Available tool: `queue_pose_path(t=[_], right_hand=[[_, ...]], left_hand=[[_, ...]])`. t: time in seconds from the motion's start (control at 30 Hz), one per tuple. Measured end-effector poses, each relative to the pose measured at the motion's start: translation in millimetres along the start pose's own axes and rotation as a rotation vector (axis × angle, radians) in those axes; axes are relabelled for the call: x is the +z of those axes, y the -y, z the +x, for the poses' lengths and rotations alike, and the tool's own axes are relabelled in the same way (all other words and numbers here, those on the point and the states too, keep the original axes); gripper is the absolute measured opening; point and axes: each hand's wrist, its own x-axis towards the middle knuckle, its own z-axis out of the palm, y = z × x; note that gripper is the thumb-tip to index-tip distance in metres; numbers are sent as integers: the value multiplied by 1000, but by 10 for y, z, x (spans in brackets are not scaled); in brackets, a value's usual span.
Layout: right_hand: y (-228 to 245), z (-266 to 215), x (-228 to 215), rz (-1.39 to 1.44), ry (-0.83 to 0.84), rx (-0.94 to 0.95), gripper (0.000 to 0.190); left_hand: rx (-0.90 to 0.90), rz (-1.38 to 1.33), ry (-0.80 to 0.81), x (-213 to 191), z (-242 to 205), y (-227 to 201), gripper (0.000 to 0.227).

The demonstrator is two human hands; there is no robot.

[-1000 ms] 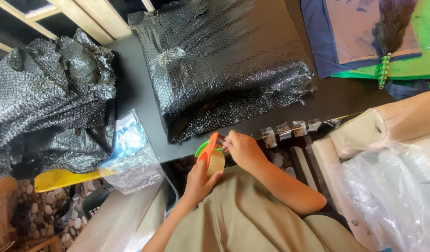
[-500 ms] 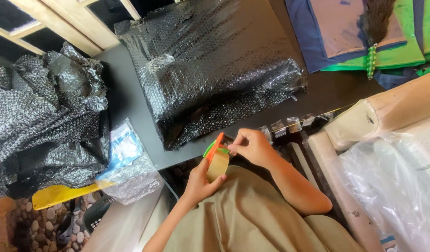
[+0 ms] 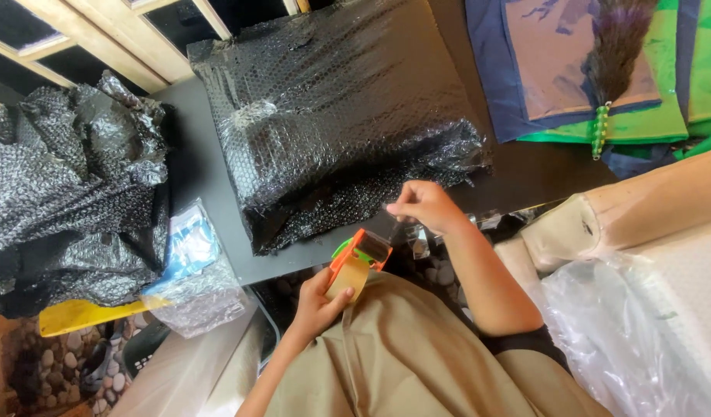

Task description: Wrapping a bag in black bubble wrap and securing it with clear tape using a dispenser.

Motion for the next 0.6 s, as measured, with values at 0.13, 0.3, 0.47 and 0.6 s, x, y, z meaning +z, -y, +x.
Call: queue_pose_path(t=[0.13,0.3,0.47,0.6], right_hand=[[-679,360,-3,195,98,121,20],[-1353,453,173,479,207,340,24],[-1538,260,151,617,216,508,21],[-1806,209,57,188,-4,466,10]], left_hand=[[17,3,-61,134,75,-245,29],[312,107,-213,322,30,-97,35],[392,264,-287,511,-48,77,34],[439,240,-334,554,-153,398,32]])
